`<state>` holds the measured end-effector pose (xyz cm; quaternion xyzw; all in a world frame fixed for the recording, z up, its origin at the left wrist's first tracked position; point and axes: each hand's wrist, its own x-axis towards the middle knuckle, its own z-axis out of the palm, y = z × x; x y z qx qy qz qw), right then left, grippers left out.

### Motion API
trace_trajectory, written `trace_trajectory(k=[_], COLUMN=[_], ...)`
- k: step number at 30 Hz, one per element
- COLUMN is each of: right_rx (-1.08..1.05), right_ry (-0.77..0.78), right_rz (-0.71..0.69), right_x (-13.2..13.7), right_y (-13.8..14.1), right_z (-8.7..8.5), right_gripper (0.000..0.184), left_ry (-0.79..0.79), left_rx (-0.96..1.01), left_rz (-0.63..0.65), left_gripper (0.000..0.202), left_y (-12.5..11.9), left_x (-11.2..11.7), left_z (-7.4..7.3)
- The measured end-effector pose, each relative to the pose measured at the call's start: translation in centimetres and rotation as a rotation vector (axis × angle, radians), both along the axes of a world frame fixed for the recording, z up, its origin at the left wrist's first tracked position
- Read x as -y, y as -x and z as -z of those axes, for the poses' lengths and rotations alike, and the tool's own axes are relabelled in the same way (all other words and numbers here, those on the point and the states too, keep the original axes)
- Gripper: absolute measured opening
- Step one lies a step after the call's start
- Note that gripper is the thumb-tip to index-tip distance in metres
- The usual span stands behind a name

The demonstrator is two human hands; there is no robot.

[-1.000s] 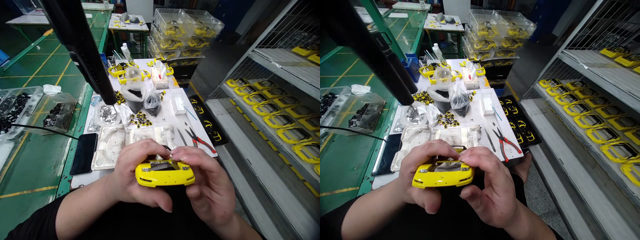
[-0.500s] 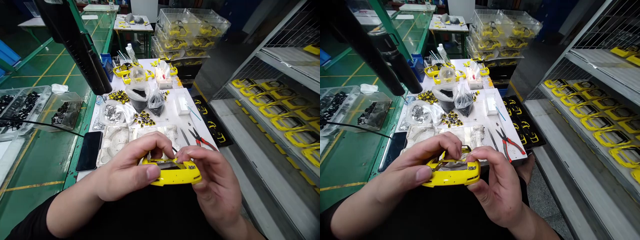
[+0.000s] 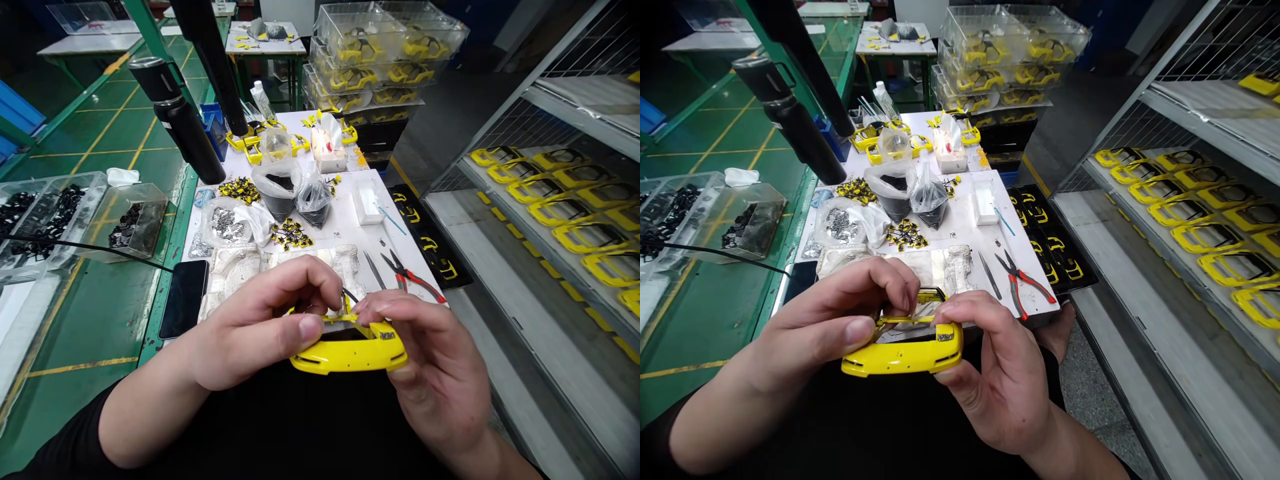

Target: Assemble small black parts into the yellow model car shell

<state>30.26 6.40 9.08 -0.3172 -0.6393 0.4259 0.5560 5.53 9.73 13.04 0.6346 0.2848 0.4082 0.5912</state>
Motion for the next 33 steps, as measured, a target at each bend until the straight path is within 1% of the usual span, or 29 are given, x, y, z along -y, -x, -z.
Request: trace_trajectory(k=[4,6,8,10,13,15,18,21,25,28,30,33], right_rx=[-0.014,-0.023,-0.029,-0.021,0.01,0.024,0.015,0.026,0.039,0.053,0.061,0.037], right_ry=[-0.002,0.004,0.009,0.013,0.011,0.01,-0.046,-0.126,-0.077,-0.051,-0.057,-0.066], right_rz=[-0.016,-0.036,-0.047,-0.043,-0.021,-0.022,-0.024,0.0,-0.007,-0.008,0.005,0.021], right_x=[0.0,0.0,0.0,0.0,0.0,-0.1,0.0,0.1,0.1,-0.1,-0.3,-0.5], right_y=[-0.2,-0.3,-0.3,-0.2,-0.2,-0.2,-0.4,-0.5,-0.5,-0.4,-0.4,-0.5], right_z=[0.3,0.4,0.4,0.4,0.3,0.4,0.6,0.9,1.0,0.9,0.9,1.0], right_gripper=[0.034,0.034,0.034,0.034,0.036,0.037,0.043,0.049,0.052,0.048,0.043,0.038], left_ry=[-0.006,-0.013,-0.055,-0.104,-0.154,-0.208,-0.308,-0.345,-0.359,-0.38,-0.411,-0.48], left_rx=[0.008,0.009,0.021,0.046,0.069,0.065,0.042,0.023,-0.007,-0.024,-0.015,-0.012], left_rz=[-0.035,-0.02,0.014,0.018,-0.065,-0.117,-0.147,-0.159,-0.175,-0.181,-0.179,-0.142], left_gripper=[0.027,0.026,0.029,0.043,0.073,0.082,0.081,0.079,0.071,0.064,0.065,0.066], left_y=[-0.1,-0.1,-0.2,-0.3,-0.9,-1.4,-1.8,-1.9,-1.8,-1.8,-1.8,-1.7], left_x=[0.0,-0.1,-0.4,-0.6,-0.5,-0.4,-0.2,-0.3,-0.1,-0.2,-0.4,-0.9], left_z=[0.1,0.5,1.0,1.7,2.5,2.8,3.0,3.1,3.0,2.9,2.9,2.9])
